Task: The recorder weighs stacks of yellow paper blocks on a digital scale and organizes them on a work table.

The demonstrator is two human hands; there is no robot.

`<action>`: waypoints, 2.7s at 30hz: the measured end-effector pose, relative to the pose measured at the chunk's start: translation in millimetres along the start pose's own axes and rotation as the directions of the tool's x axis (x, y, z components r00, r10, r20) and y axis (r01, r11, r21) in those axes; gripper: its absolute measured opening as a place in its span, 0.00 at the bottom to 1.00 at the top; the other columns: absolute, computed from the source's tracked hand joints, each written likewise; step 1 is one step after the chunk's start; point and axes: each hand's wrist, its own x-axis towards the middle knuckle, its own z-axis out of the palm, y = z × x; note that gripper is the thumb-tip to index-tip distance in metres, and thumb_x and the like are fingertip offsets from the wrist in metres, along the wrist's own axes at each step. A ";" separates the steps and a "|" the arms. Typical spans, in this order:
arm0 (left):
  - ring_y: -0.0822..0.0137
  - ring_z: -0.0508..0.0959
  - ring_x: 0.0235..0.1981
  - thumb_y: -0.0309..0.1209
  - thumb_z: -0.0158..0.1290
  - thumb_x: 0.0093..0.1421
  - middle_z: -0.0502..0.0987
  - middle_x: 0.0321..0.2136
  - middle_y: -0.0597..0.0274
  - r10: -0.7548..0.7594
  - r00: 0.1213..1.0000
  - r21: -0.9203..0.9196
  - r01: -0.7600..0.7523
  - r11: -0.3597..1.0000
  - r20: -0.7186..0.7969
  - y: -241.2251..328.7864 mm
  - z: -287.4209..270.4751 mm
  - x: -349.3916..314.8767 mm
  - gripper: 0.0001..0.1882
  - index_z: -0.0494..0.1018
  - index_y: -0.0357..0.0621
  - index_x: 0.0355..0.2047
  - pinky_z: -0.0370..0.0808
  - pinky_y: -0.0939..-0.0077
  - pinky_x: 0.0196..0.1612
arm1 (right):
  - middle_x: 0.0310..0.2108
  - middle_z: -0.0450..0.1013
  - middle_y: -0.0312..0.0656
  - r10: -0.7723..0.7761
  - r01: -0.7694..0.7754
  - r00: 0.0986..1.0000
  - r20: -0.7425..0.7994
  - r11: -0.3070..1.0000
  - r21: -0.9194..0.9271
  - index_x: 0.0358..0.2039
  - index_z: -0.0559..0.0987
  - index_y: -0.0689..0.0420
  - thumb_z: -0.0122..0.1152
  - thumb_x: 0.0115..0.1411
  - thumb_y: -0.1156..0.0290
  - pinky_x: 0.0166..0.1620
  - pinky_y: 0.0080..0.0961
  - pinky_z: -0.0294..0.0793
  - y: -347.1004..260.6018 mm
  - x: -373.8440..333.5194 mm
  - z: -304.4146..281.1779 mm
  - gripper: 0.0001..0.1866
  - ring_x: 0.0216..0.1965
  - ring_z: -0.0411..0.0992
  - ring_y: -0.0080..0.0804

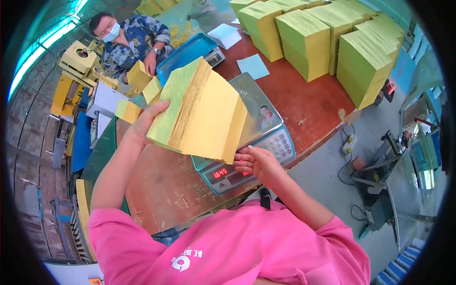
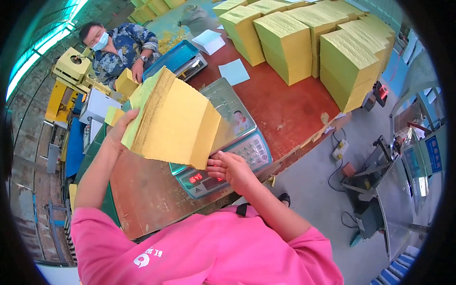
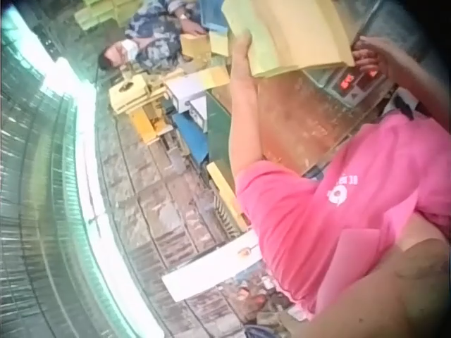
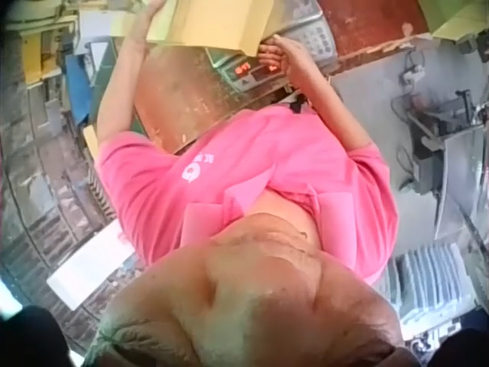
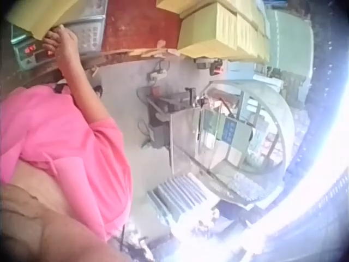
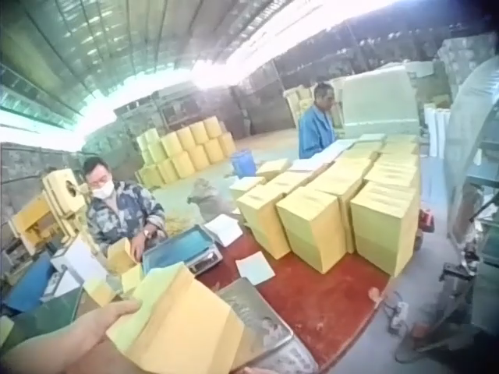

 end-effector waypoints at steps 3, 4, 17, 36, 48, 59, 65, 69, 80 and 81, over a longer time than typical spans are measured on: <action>0.62 0.77 0.52 0.41 0.55 0.62 0.74 0.53 0.52 -0.006 0.999 0.041 0.008 0.999 -0.037 -5.0 4.2 -1.9 0.32 0.62 0.36 0.61 0.74 0.66 0.55 | 0.42 0.76 0.47 -0.015 0.016 0.999 -0.035 1.000 0.016 0.45 0.71 0.65 0.49 0.69 0.60 0.45 0.31 0.78 0.9 0.7 0.5 0.18 0.42 0.76 0.34; 0.62 0.77 0.52 0.41 0.55 0.62 0.74 0.53 0.52 -0.011 1.000 0.042 0.011 0.999 -0.016 -8.9 8.8 -4.6 0.32 0.62 0.36 0.61 0.74 0.66 0.55 | 0.42 0.76 0.47 -0.030 0.031 0.998 -0.050 0.999 0.015 0.45 0.71 0.65 0.49 0.69 0.60 0.45 0.31 0.78 3.0 -0.2 -2.4 0.18 0.42 0.76 0.34; 0.67 0.79 0.47 0.40 0.53 0.64 0.77 0.50 0.58 -0.070 0.963 -0.193 0.123 0.974 0.262 -97.6 136.4 98.7 0.25 0.68 0.40 0.56 0.77 0.68 0.49 | 0.50 0.72 0.43 -0.531 0.379 0.829 -0.174 0.763 -0.524 0.58 0.67 0.66 0.56 0.63 0.64 0.55 0.25 0.67 -155.7 -155.7 -33.4 0.27 0.51 0.69 0.26; 0.52 0.75 0.53 0.21 0.46 0.56 0.76 0.49 0.46 0.023 0.991 0.907 -0.131 0.400 0.132 -72.1 254.8 206.0 0.23 0.68 0.37 0.54 0.70 0.65 0.55 | 0.28 0.72 0.57 -0.569 -0.094 0.813 -0.126 0.085 -0.992 0.32 0.72 0.68 0.66 0.54 0.56 0.37 0.35 0.72 -296.7 -116.0 -147.5 0.24 0.31 0.73 0.35; 0.71 0.75 0.47 0.44 0.51 0.65 0.75 0.47 0.62 -0.319 0.933 0.595 0.162 0.787 0.169 -67.2 242.8 211.2 0.26 0.67 0.42 0.57 0.74 0.73 0.47 | 0.43 0.75 0.43 -0.495 -0.057 0.786 -0.371 0.539 -0.840 0.55 0.72 0.63 0.55 0.66 0.58 0.38 0.23 0.75 -286.3 -104.1 -160.2 0.24 0.40 0.73 0.26; 0.53 0.75 0.53 0.29 0.55 0.60 0.75 0.50 0.46 0.344 0.916 0.642 -0.393 0.658 0.208 -95.5 240.1 158.6 0.28 0.61 0.33 0.59 0.69 0.65 0.56 | 0.49 0.72 0.44 -0.589 0.272 0.802 -0.099 0.508 -0.817 0.61 0.62 0.65 0.60 0.55 0.75 0.53 0.25 0.68 -258.0 -115.8 -131.1 0.33 0.50 0.70 0.27; 0.48 0.69 0.60 0.20 0.54 0.53 0.69 0.57 0.41 0.478 0.863 0.769 -0.413 0.488 0.161 -120.6 237.1 156.6 0.38 0.55 0.37 0.64 0.66 0.64 0.60 | 0.56 0.66 0.43 -0.663 0.231 0.746 -0.062 0.345 -0.910 0.66 0.55 0.62 0.62 0.51 0.79 0.61 0.31 0.62 -219.1 -115.5 -169.7 0.42 0.57 0.65 0.33; 0.55 0.67 0.62 0.18 0.48 0.51 0.69 0.57 0.46 0.286 0.938 0.668 -0.340 0.662 0.194 -90.6 238.3 168.3 0.38 0.55 0.38 0.65 0.63 0.67 0.62 | 0.58 0.64 0.44 -0.704 0.312 0.710 -0.035 0.358 -0.880 0.67 0.56 0.62 0.61 0.50 0.80 0.62 0.29 0.59 -225.8 -106.5 -174.9 0.43 0.59 0.63 0.31; 0.73 0.76 0.41 0.28 0.46 0.64 0.77 0.47 0.65 -0.228 0.970 0.348 0.184 0.919 0.087 -66.4 221.1 225.2 0.20 0.69 0.37 0.56 0.73 0.75 0.47 | 0.47 0.74 0.38 -0.629 0.191 0.709 -0.320 0.608 -0.771 0.54 0.72 0.66 0.49 0.65 0.71 0.54 0.23 0.64 -251.9 -109.9 -197.3 0.19 0.50 0.68 0.27; 0.73 0.76 0.41 0.31 0.48 0.65 0.78 0.46 0.64 -0.199 0.973 0.475 0.121 0.872 0.118 -74.9 218.7 233.8 0.18 0.71 0.37 0.54 0.73 0.75 0.47 | 0.45 0.75 0.39 -0.601 -0.034 0.700 -0.385 0.511 -0.859 0.51 0.74 0.66 0.49 0.67 0.69 0.52 0.24 0.65 -253.9 -110.9 -202.8 0.18 0.48 0.69 0.26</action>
